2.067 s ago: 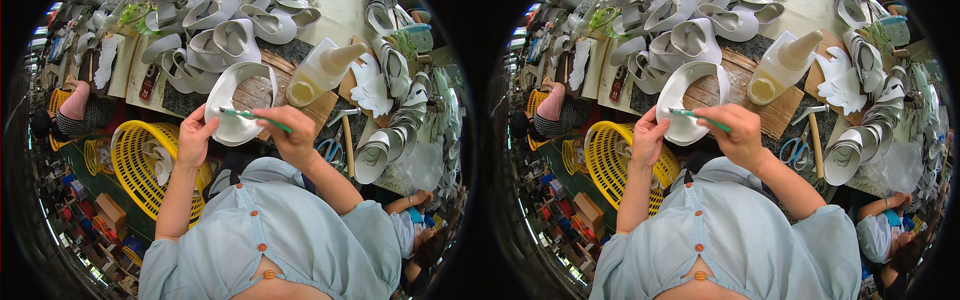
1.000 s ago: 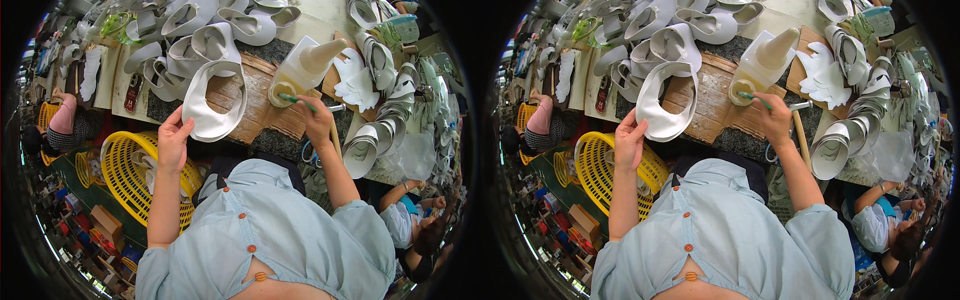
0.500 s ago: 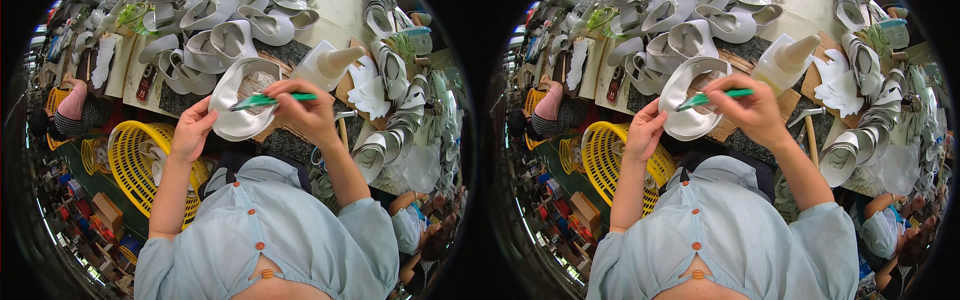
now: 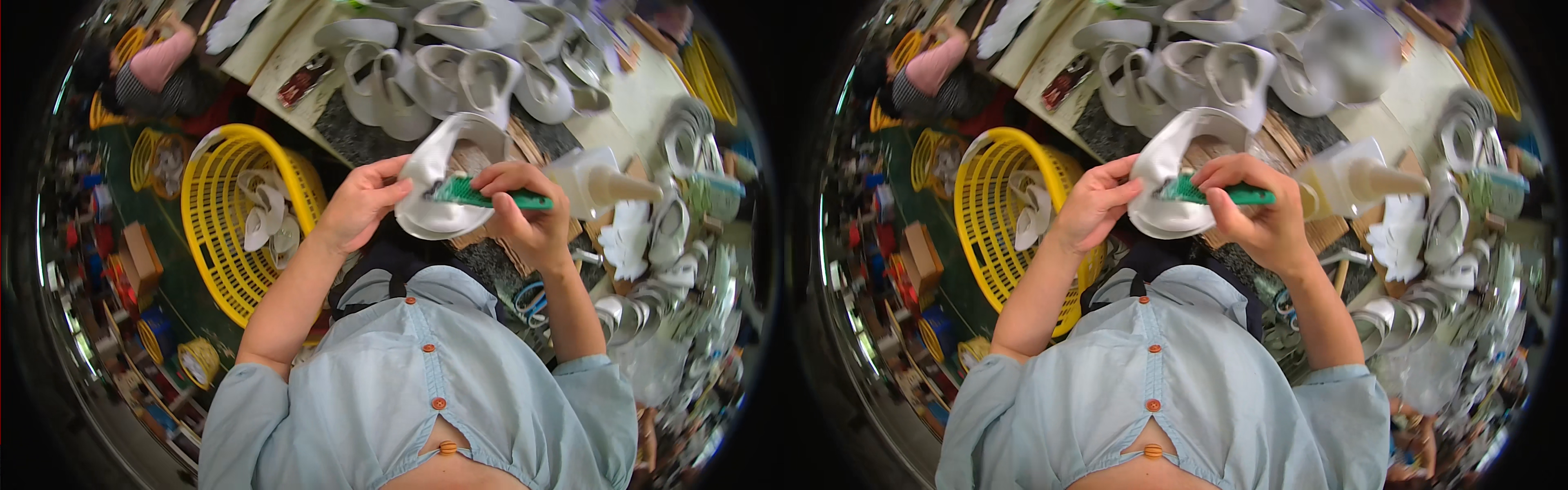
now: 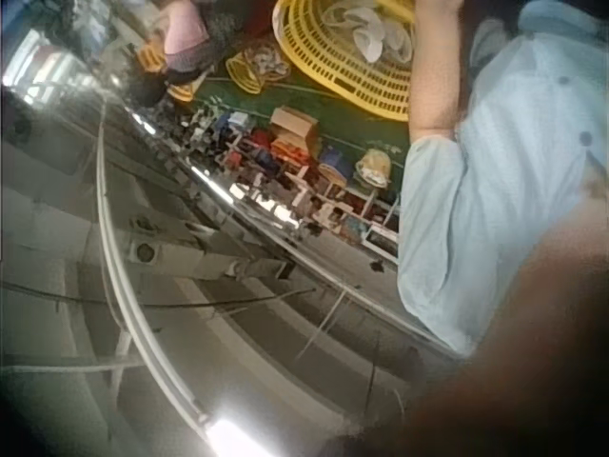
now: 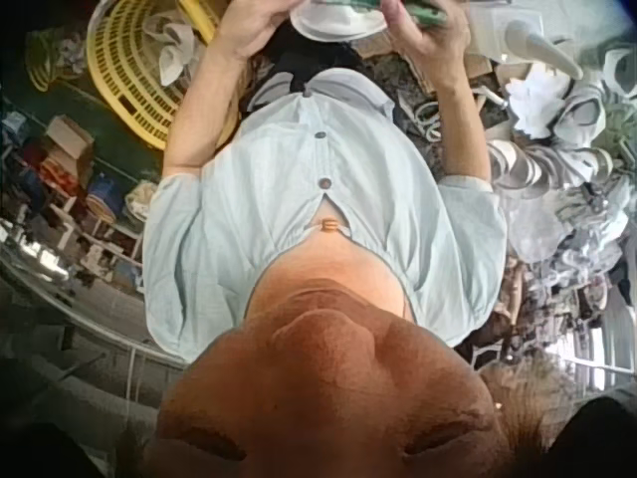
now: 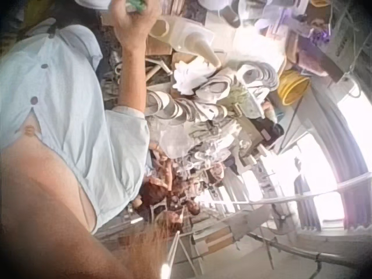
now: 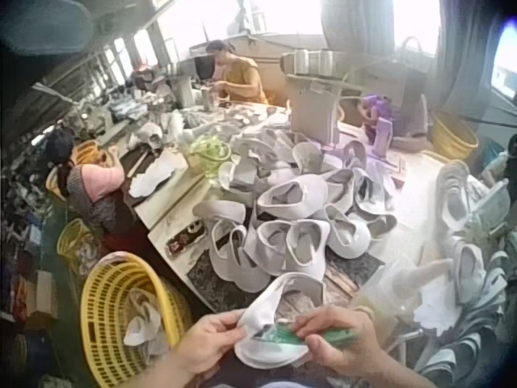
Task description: The person applies glue to the inner edges of white shoe uppers using a glue brush.
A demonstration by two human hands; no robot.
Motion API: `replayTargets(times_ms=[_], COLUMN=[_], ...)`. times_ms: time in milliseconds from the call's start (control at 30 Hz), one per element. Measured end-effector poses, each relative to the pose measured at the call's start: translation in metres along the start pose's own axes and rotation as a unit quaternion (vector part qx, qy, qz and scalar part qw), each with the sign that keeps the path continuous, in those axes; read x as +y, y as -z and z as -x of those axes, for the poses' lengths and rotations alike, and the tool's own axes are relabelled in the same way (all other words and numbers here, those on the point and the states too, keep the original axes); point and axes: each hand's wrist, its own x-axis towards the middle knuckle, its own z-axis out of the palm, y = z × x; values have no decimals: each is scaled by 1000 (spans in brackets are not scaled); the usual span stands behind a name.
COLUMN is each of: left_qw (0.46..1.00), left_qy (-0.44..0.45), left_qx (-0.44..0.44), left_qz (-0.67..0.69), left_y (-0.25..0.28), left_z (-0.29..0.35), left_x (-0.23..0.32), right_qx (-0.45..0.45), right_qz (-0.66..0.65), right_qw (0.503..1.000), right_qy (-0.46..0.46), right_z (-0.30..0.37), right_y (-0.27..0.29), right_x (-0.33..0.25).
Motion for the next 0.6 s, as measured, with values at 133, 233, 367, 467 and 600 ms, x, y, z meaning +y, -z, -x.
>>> replayTargets(times_ms=[133,233,367,467,600], left_qw=[999,997,988,944,782], left_qy=[-33,-74,-119,-160,-258], left_qx=[-1,20,93,235,452], left_qz=[24,25,22,-170,-343], left_y=[25,41,80,127,218], left_z=[-1,5,32,76,151], left_x=[-7,-12,-18,-10,0], right_qx=[-36,12,-51,98,110], right_qz=[38,-26,13,-51,-55], right_qw=[996,996,993,991,989], right_qy=[-67,-88,-107,-74,-87], right_z=[-12,-26,-51,-77,-95], right_y=[-12,-33,-56,-63,-67], right_x=[5,9,22,27,29])
